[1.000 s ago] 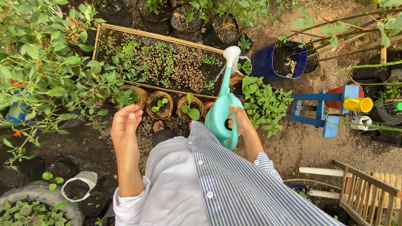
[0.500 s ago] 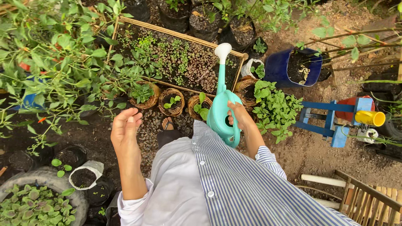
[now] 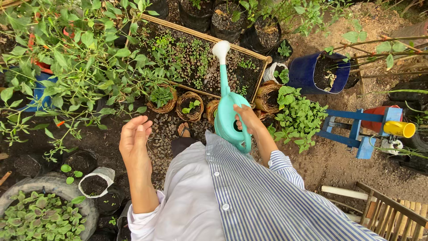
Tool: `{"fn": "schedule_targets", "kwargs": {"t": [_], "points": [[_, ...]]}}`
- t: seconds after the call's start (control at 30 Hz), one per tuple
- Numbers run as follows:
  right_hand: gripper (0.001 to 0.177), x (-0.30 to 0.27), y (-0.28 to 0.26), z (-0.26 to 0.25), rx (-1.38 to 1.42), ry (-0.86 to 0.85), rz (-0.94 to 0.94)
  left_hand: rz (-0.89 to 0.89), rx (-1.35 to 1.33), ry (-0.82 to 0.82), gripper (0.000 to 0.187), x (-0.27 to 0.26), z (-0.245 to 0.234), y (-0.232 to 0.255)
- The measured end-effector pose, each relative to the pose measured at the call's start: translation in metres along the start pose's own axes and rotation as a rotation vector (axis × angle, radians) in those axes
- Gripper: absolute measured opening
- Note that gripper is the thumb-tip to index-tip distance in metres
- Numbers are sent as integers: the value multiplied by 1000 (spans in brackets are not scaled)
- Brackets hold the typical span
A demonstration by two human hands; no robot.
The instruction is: The person waters various potted plants and garden beds in an outdoor area using a watering can.
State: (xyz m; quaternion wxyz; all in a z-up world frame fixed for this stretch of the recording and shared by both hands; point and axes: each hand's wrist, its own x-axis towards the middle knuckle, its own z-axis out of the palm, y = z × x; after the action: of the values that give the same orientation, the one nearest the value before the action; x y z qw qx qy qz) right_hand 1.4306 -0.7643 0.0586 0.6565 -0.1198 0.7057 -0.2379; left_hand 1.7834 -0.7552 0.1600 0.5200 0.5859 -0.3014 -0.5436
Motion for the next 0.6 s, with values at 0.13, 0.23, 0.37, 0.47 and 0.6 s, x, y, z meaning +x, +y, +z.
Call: {"fn": "schedule_targets", "kwargs": {"t": [0.13, 0.23, 0.37, 0.47, 0.6], "points": [[26, 2, -4, 16, 1, 5, -3, -6, -10, -13, 20, 6, -10, 1], [26, 1, -7, 27, 6, 13, -13, -5, -8, -18, 21, 11, -18, 4], [26, -2, -10, 35, 18, 35, -27, -4, -13, -35, 21, 21, -29, 7], [26, -7, -9, 35, 50, 54, -47, -2, -4, -58, 20, 27, -38, 9], [27, -14, -3, 30, 71, 137, -69, -3, 25, -88, 20, 37, -48, 16]]}}
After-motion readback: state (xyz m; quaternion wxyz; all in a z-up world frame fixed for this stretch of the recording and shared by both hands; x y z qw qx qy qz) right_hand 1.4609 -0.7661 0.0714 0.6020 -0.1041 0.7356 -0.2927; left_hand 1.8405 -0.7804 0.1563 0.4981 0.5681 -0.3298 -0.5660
